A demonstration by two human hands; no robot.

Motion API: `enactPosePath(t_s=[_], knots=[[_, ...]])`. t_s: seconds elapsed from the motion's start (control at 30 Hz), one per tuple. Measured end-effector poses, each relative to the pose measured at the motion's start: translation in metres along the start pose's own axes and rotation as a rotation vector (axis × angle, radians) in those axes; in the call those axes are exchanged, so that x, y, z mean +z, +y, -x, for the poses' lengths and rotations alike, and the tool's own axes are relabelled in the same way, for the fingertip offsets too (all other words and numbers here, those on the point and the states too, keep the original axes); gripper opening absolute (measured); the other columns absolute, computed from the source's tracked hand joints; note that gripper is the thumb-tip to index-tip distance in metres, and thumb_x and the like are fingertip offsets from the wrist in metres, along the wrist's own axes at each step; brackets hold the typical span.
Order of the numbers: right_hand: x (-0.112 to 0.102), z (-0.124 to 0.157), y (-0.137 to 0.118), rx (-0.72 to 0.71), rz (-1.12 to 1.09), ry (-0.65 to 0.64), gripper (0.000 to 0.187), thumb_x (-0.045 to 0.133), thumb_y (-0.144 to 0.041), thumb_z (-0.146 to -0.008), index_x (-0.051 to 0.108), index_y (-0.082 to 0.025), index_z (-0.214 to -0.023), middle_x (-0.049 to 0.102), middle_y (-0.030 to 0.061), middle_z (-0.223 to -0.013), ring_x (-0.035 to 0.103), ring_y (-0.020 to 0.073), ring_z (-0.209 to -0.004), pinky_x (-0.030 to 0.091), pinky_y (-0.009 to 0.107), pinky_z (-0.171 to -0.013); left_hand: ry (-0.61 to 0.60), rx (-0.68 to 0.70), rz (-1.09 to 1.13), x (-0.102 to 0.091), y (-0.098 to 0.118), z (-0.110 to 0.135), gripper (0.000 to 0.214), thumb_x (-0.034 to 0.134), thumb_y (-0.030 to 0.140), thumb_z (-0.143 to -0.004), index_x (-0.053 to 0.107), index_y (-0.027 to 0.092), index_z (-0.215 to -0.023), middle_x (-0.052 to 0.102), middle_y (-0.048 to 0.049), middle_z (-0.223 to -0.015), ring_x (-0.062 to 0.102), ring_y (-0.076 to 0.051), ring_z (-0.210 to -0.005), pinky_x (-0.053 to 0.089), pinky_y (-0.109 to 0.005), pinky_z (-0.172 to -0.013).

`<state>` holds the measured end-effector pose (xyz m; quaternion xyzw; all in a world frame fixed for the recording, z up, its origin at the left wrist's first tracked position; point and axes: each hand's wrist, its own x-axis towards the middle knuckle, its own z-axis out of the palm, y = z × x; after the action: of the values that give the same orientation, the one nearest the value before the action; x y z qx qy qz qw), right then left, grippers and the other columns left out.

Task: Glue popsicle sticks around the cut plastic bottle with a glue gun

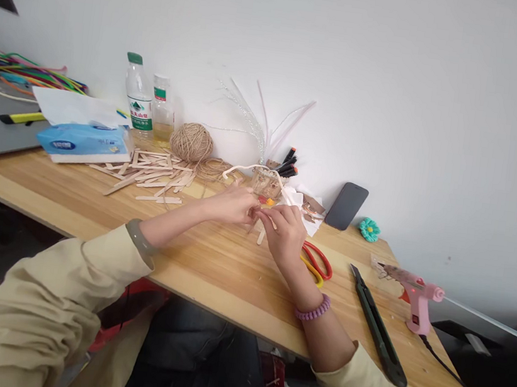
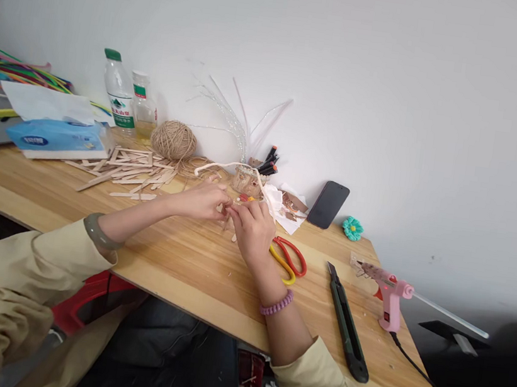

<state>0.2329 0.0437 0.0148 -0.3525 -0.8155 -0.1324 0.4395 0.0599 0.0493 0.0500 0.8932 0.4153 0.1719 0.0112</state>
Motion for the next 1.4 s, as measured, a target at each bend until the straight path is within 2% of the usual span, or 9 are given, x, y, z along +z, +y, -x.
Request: enactPosePath(t_s=[0.1, 0.23, 0.37, 0.43, 0.63, 0.77, 0.93, 1.2, 1.4], knots=[[-0.002, -0.002, 0.003, 0.004, 0.000, 0.005, 0.019, 0.057, -0.038, -0.088, 0.071, -0.025, -0.089, 0.064, 0.0050, -0.081, 0.054, 0.0205, -0.080, 0.044, 0.033, -0.069, -0.003, -0.018, 0.018, 0.001, -0.001, 0.000, 0.012, 0.059, 0.021, -0.075, 0.065, 0.017, -0.066, 0.068, -0.0049, -0.073, 0.058, -0.026, -0.090, 0.035, -0.044, -0.088], [-0.005, -0.003, 0.010, -0.043, -0.013, -0.082, 0.033, 0.066, -0.043, -0.080, 0.066, -0.020, -0.103, 0.062, 0.0090, -0.094, 0.052, 0.0244, -0.091, 0.044, 0.037, -0.078, -0.036, -0.034, 0.064, 0.000, 0.000, 0.000, 0.013, 0.060, 0.023, -0.077, 0.067, 0.018, -0.067, 0.070, -0.0048, -0.078, 0.057, -0.026, -0.095, 0.032, -0.047, -0.093], [-0.004, -0.003, 0.015, -0.060, 0.001, -0.262, 0.035, 0.076, -0.041, -0.070, 0.065, -0.021, -0.097, 0.064, 0.0077, -0.099, 0.051, 0.0268, -0.094, 0.041, 0.039, -0.080, -0.060, -0.023, 0.083, -0.002, 0.001, -0.001, 0.007, 0.063, 0.021, -0.075, 0.067, 0.019, -0.070, 0.071, -0.0026, -0.079, 0.057, -0.025, -0.095, 0.029, -0.050, -0.097], [-0.002, -0.004, 0.017, -0.047, -0.001, -0.303, 0.029, 0.076, -0.038, -0.071, 0.065, -0.022, -0.092, 0.066, 0.0057, -0.095, 0.052, 0.0260, -0.093, 0.039, 0.038, -0.080, -0.061, -0.026, 0.080, -0.002, 0.000, -0.001, 0.006, 0.063, 0.021, -0.075, 0.067, 0.019, -0.070, 0.071, -0.0028, -0.079, 0.058, -0.025, -0.095, 0.029, -0.050, -0.099], [-0.002, -0.007, 0.018, -0.023, -0.049, -0.293, 0.012, 0.068, -0.035, -0.080, 0.064, -0.024, -0.080, 0.067, 0.0030, -0.084, 0.054, 0.0224, -0.089, 0.036, 0.036, -0.080, -0.067, -0.017, 0.086, -0.001, -0.001, -0.001, 0.013, 0.063, 0.029, -0.077, 0.065, 0.018, -0.070, 0.070, -0.0026, -0.079, 0.057, -0.025, -0.097, 0.030, -0.049, -0.100], [-0.001, -0.008, 0.020, -0.027, -0.089, -0.307, 0.011, 0.068, -0.034, -0.080, 0.065, -0.024, -0.077, 0.067, 0.0005, -0.077, 0.054, 0.0211, -0.085, 0.034, 0.036, -0.082, -0.056, -0.011, 0.061, 0.001, -0.001, -0.001, 0.016, 0.062, 0.032, -0.079, 0.065, 0.018, -0.070, 0.070, -0.0024, -0.077, 0.056, -0.024, -0.093, 0.030, -0.049, -0.099], [0.000, -0.010, 0.021, -0.034, -0.093, -0.325, 0.012, 0.067, -0.032, -0.081, 0.064, -0.024, -0.073, 0.067, -0.0007, -0.074, 0.055, 0.0200, -0.082, 0.033, 0.037, -0.085, -0.036, -0.028, 0.060, 0.005, -0.002, -0.002, 0.020, 0.062, 0.033, -0.080, 0.065, 0.018, -0.068, 0.068, -0.0036, -0.075, 0.056, -0.024, -0.092, 0.024, -0.056, -0.101], [0.001, -0.013, 0.021, -0.047, -0.097, -0.371, 0.016, 0.064, -0.029, -0.084, 0.060, -0.022, -0.070, 0.067, -0.0016, -0.073, 0.058, 0.0194, -0.084, 0.029, 0.040, -0.095, -0.029, 0.001, 0.063, 0.006, -0.003, -0.001, 0.022, 0.061, 0.031, -0.081, 0.062, 0.017, -0.063, 0.065, -0.0029, -0.070, 0.055, -0.024, -0.088, 0.028, -0.056, -0.098], [-0.002, -0.014, 0.020, -0.033, -0.146, -0.434, 0.014, 0.065, -0.025, -0.082, 0.057, -0.021, -0.071, 0.065, -0.0002, -0.076, 0.057, 0.0208, -0.087, 0.027, 0.042, -0.097, -0.041, -0.030, 0.033, 0.003, 0.001, -0.002, 0.018, 0.060, 0.030, -0.081, 0.064, 0.015, -0.072, 0.066, -0.0067, -0.081, 0.055, -0.027, -0.096, 0.022, -0.061, -0.101]])
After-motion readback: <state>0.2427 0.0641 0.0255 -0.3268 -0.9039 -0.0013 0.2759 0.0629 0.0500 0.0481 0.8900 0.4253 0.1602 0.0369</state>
